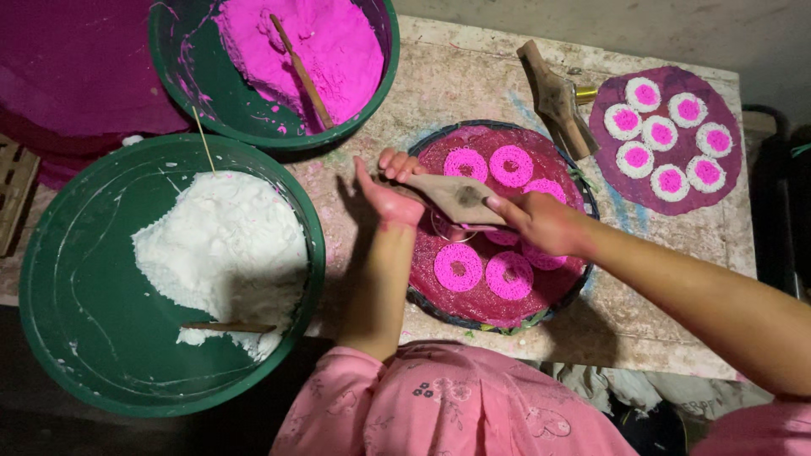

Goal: The person uses a wooden mallet and a cylindrical metal tool to press pink powder into circular molds arranged on a flat purple surface. They repeatedly fill the molds, tap them to compact the powder, and then remove the formed pink circles, placing them onto a nearby tray.

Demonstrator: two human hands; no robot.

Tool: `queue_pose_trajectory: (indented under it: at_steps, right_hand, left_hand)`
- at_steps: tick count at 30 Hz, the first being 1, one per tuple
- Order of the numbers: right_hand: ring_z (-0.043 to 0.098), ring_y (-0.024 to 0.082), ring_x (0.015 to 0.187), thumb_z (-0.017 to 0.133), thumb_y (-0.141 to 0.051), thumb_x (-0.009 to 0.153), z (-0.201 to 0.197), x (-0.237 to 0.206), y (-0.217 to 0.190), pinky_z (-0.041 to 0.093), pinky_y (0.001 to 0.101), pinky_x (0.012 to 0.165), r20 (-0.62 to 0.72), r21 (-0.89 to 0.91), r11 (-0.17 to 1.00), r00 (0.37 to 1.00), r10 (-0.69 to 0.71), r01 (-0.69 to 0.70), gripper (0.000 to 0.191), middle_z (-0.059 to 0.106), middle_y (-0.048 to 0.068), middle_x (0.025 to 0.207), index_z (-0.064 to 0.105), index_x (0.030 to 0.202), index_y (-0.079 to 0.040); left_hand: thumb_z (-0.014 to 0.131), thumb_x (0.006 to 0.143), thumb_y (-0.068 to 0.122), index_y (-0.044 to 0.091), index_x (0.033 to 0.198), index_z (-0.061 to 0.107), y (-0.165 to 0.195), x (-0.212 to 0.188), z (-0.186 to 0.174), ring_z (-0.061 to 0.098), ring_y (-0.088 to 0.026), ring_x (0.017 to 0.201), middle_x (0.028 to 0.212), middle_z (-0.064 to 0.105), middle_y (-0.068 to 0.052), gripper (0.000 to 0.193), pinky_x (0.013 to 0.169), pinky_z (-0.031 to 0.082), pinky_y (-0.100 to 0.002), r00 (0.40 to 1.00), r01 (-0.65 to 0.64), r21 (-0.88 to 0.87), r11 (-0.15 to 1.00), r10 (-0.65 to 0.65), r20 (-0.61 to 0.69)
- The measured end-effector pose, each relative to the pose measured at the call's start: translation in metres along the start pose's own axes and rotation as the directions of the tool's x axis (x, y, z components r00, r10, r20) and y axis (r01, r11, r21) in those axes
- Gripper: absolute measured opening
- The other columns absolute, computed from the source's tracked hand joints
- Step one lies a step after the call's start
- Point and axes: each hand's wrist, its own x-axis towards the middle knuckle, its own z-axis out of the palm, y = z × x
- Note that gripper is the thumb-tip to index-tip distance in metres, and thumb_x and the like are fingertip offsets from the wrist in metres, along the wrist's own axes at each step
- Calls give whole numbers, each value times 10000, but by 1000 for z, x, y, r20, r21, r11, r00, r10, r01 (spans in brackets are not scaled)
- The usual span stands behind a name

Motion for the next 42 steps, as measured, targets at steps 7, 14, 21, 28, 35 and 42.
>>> queue_pose_trajectory:
  at_steps: [7,14,21,28,35,42]
  right_hand:
    - [678,448,937,373,-611,1016,-15,-3,1,504,543,859,-143,-214,972,988,65,-95,663,722,259,925,750,1024,-65]
    - [676,460,930,389,-554,1021,5,14,-7,504,553,838,-205,-162,987,978,-46,13,577,708,269,940,686,1142,-74]
    - [678,443,904,385,-509,1020,17,14,2,504,520,826,-166,-40,978,964,-207,204,564,706,260,949,643,1251,-64]
    - [670,424,860,423,-559,1036,-18,4,30,508,539,790,-182,-310,951,982,-49,-10,596,709,219,865,733,959,-56]
    - [626,347,694,486,-538,1041,-28,-13,64,475,468,666,-447,-97,995,893,-56,14,538,641,195,736,664,915,-47]
    - [419,138,651,385,-477,1187,16,-29,102,368,328,578,-656,295,889,751,-79,351,599,439,42,689,497,815,-19]
  left_hand:
    - [449,966,635,204,745,387,-24,23,-6,329,-94,582,631,320,75,488,676,340,-291,1000,1,-60,998,-3,-28]
    - [415,947,668,201,707,368,4,31,11,280,-97,514,580,275,74,527,610,316,-307,996,-82,113,990,85,-26]
    - [358,950,643,188,691,360,12,13,5,250,-95,479,551,269,69,523,533,267,-299,987,-74,102,992,88,-134]
    - [328,978,611,167,731,459,-41,30,-22,387,-132,538,603,405,28,525,608,374,-326,999,-5,-43,999,3,-34]
    - [547,956,573,56,1303,545,-26,12,-27,616,-260,1185,1261,632,-141,622,1085,447,-415,974,209,801,561,-49,-220]
    - [926,666,489,87,1487,353,-45,-71,-5,428,-417,1308,1406,501,-211,1078,1059,320,-593,989,-131,557,-820,-70,130]
